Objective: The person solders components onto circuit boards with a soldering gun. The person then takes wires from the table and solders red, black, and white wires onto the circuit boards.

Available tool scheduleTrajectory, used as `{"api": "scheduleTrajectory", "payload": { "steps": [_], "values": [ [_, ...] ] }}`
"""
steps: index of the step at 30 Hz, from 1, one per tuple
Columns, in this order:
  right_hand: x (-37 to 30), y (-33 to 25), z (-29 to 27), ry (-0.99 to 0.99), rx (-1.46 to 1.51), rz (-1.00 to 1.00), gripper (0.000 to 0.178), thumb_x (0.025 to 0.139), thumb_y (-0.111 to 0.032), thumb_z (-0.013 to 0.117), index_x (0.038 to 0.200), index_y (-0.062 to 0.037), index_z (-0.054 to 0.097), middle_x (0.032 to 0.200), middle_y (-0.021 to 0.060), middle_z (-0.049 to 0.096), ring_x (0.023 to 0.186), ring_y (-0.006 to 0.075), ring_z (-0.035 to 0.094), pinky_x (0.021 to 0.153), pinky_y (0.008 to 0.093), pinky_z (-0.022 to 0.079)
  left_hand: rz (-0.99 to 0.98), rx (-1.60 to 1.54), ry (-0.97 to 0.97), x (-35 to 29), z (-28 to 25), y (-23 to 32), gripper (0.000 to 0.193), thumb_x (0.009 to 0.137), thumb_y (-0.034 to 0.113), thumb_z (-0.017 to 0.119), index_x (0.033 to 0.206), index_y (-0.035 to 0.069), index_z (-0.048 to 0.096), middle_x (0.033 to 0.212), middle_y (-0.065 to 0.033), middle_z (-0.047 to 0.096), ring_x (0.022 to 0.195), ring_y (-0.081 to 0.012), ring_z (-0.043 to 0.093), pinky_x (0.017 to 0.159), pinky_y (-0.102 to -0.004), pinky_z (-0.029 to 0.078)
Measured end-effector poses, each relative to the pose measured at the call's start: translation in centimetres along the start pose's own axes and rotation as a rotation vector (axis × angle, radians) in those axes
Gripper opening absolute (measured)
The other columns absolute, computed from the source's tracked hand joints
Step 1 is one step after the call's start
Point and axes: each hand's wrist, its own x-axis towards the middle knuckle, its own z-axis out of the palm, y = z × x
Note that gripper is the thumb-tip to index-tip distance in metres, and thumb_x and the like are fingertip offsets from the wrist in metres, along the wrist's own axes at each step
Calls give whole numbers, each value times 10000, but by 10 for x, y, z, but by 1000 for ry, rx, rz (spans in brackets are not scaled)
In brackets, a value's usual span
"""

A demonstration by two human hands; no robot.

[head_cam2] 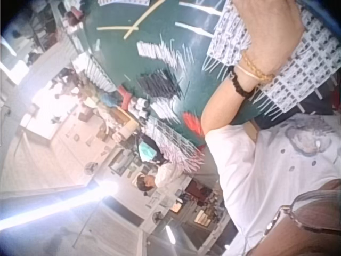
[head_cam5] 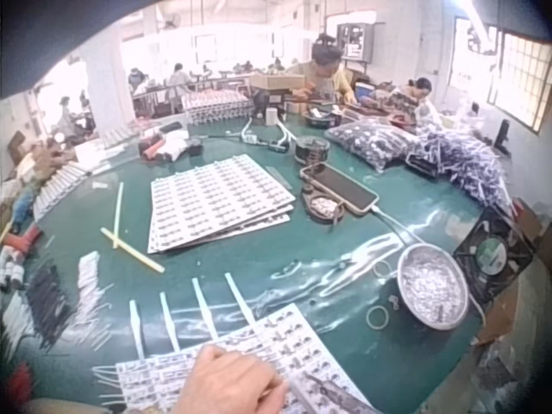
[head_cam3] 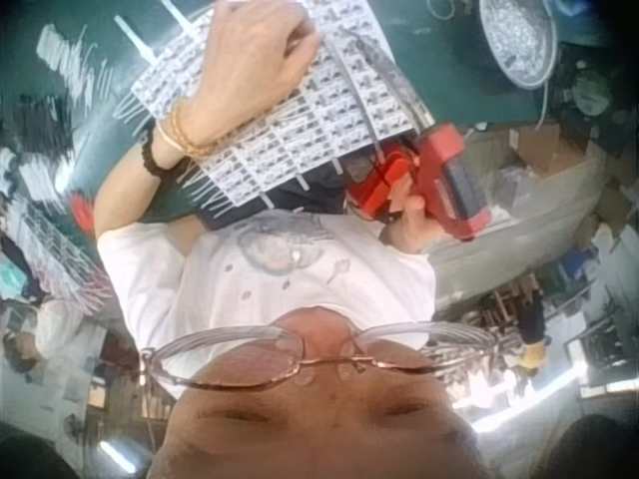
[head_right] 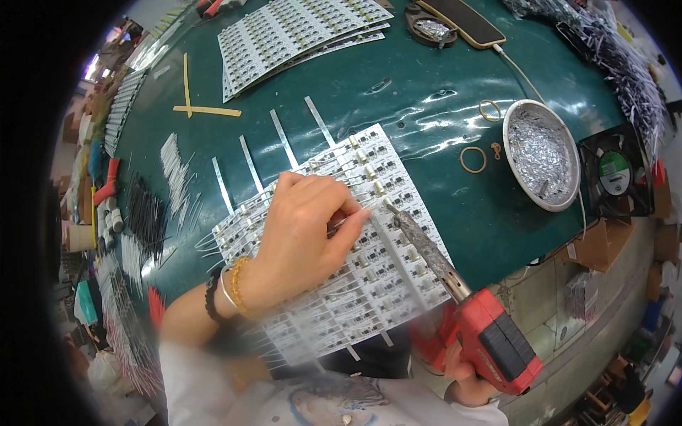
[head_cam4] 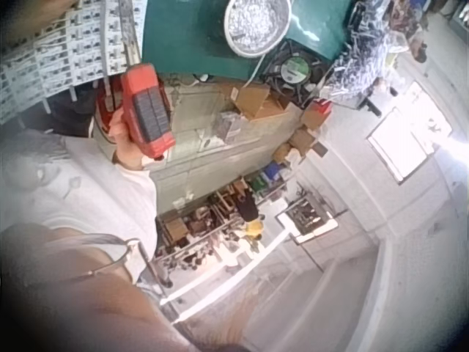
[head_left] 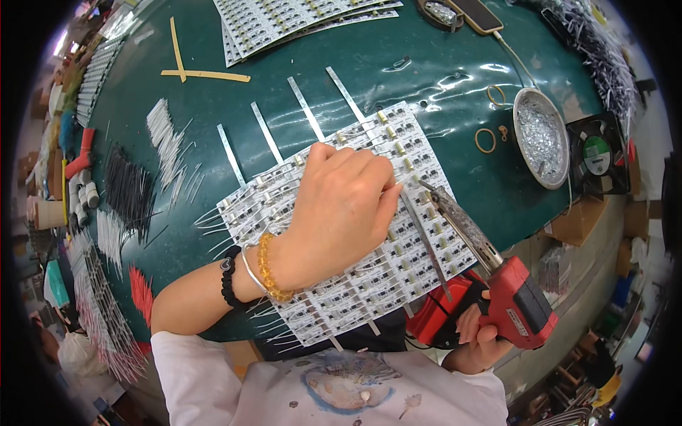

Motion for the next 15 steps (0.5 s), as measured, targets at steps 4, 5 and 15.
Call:
{"api": "scheduleTrajectory", "payload": {
  "steps": [4,5,15],
  "values": [
    [5,-9,11,27,107,58,761,849,-477,656,1218,143,415,490,16,458,368,110,435,393,246,383,3,14,1,0,0,-1,144,773,78,690,697,66,568,633,-35,546,619,-211,507,698,-340,331],
    [4,-9,12,26,108,56,761,849,-477,656,1218,143,415,490,16,458,368,110,435,393,246,383,7,7,-3,0,-1,-2,144,774,78,690,695,67,569,634,-35,547,619,-210,507,698,-340,331],
    [1,-8,10,50,131,59,767,862,-493,630,1217,148,405,485,19,454,367,115,436,391,257,392,-63,-67,38,-5,-1,0,132,772,98,708,708,75,594,685,-26,556,655,-192,503,701,-338,321]
  ]
}}
